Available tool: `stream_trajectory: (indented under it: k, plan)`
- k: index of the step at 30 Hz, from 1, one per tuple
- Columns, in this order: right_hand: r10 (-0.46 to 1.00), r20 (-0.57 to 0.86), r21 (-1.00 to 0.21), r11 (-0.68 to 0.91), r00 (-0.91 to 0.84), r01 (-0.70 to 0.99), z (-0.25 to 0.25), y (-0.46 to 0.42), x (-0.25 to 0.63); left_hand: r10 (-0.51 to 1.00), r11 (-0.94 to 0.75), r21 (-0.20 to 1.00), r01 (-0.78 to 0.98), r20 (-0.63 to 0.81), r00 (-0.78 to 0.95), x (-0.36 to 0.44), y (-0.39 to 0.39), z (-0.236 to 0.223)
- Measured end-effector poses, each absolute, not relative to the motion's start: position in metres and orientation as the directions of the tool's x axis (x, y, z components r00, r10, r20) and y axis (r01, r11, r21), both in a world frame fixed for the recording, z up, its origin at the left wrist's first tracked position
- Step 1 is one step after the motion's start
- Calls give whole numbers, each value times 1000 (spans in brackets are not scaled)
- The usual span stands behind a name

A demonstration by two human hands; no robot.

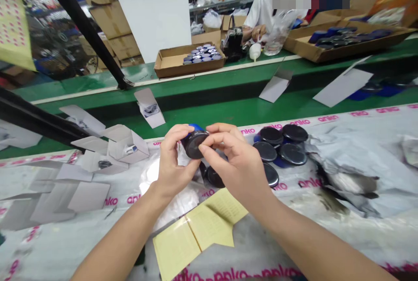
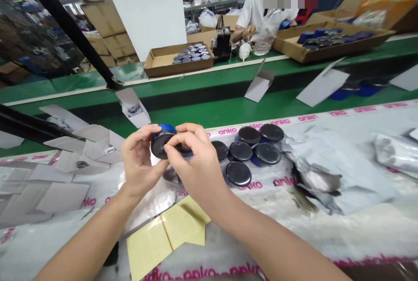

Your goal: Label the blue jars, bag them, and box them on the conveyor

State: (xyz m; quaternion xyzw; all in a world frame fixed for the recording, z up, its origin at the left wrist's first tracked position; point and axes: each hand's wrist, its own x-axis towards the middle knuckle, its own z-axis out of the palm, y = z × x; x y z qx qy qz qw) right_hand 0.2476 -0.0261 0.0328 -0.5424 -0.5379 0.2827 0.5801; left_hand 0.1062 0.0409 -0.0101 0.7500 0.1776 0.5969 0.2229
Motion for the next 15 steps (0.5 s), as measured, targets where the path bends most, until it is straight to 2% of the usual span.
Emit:
stream_trajectory:
  k: [2,4,7,10,12,15]
  plan:
    - [896,352,-922,283,269,263,31,-27,245,516,-846,533,-14,825,230,105,41,-10]
    - [898,340,-936,295,279,192,30,-25,247,511,-848,529,-17,826,239,104,40,-10]
    - [953,178,-976,203,244,-80,30,-20,258,515,-840,542,-23,810,279,101,39,-9]
    - [991,4,-949,45,131,-313,29,-17,272,559,-802,596,-49,777,290,100,36,-4]
    - [998,12,-957,31,66,-288,28,-19,276,606,-763,643,-65,747,274,101,32,0]
    - [989,141,-989,138,-47,-60,25,-24,273,649,-714,697,-64,693,315,98,24,6]
